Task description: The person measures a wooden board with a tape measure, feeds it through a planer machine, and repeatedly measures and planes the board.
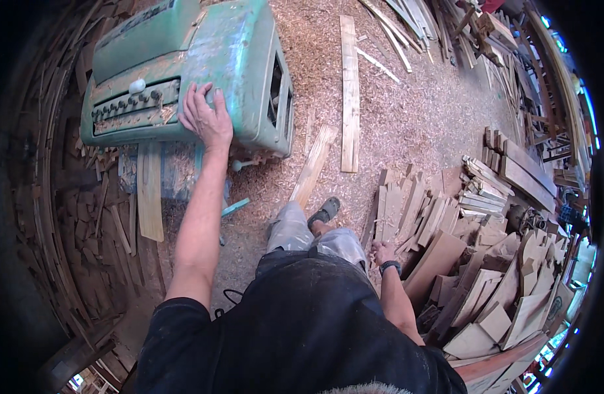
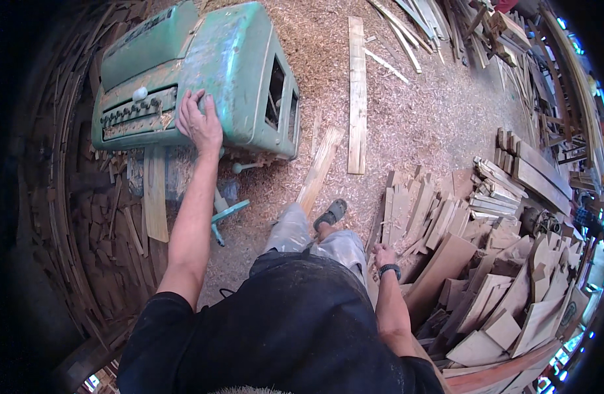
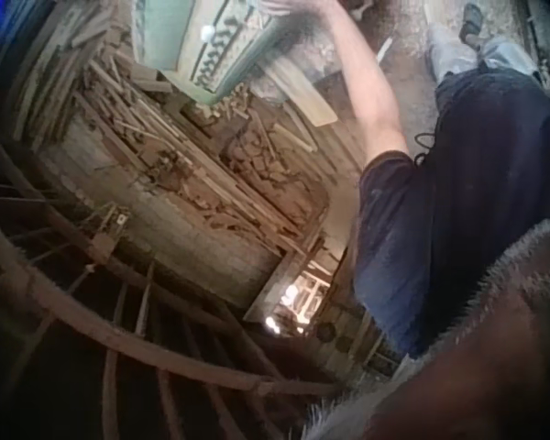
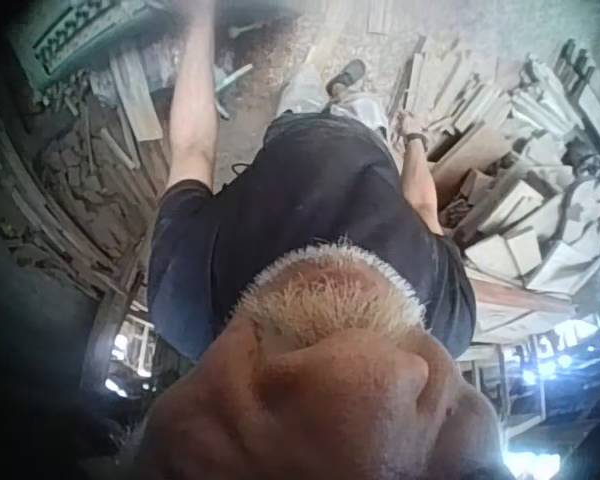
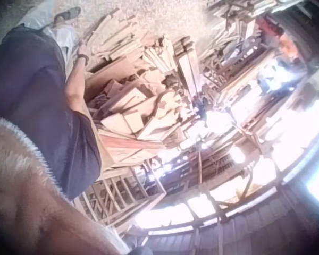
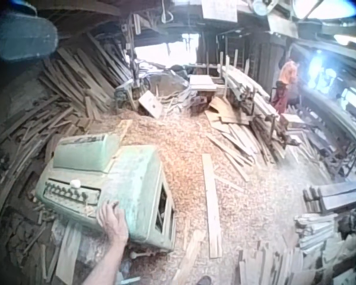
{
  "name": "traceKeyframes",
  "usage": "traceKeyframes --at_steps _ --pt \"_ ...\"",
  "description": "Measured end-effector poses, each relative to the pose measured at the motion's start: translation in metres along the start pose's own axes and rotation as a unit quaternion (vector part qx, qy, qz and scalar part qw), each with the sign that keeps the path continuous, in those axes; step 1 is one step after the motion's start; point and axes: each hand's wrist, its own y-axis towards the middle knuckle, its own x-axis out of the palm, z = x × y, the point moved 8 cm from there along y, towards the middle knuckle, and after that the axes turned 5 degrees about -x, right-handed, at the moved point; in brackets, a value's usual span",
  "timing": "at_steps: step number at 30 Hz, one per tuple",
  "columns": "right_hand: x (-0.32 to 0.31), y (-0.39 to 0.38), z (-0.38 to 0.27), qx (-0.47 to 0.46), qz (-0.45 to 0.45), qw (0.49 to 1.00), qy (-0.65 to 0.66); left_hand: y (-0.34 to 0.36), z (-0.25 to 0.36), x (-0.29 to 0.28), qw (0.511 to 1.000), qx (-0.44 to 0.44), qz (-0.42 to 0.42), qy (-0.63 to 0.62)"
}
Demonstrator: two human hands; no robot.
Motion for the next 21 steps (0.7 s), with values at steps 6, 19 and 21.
traceKeyframes --at_steps 6,19,21 --pt "0.009 -0.021 -0.079 0.065 -0.025 0.997 0.031 0.003 -0.003 -0.012 0.989 -0.004 0.096 0.113" --pt "-0.034 0.096 -0.181 0.064 -0.038 0.991 -0.113 0.0 0.004 -0.015 0.992 -0.041 0.041 0.113" --pt "-0.058 0.139 -0.185 0.03 -0.029 0.997 -0.061 0.006 0.008 -0.008 0.993 -0.044 0.024 0.109"
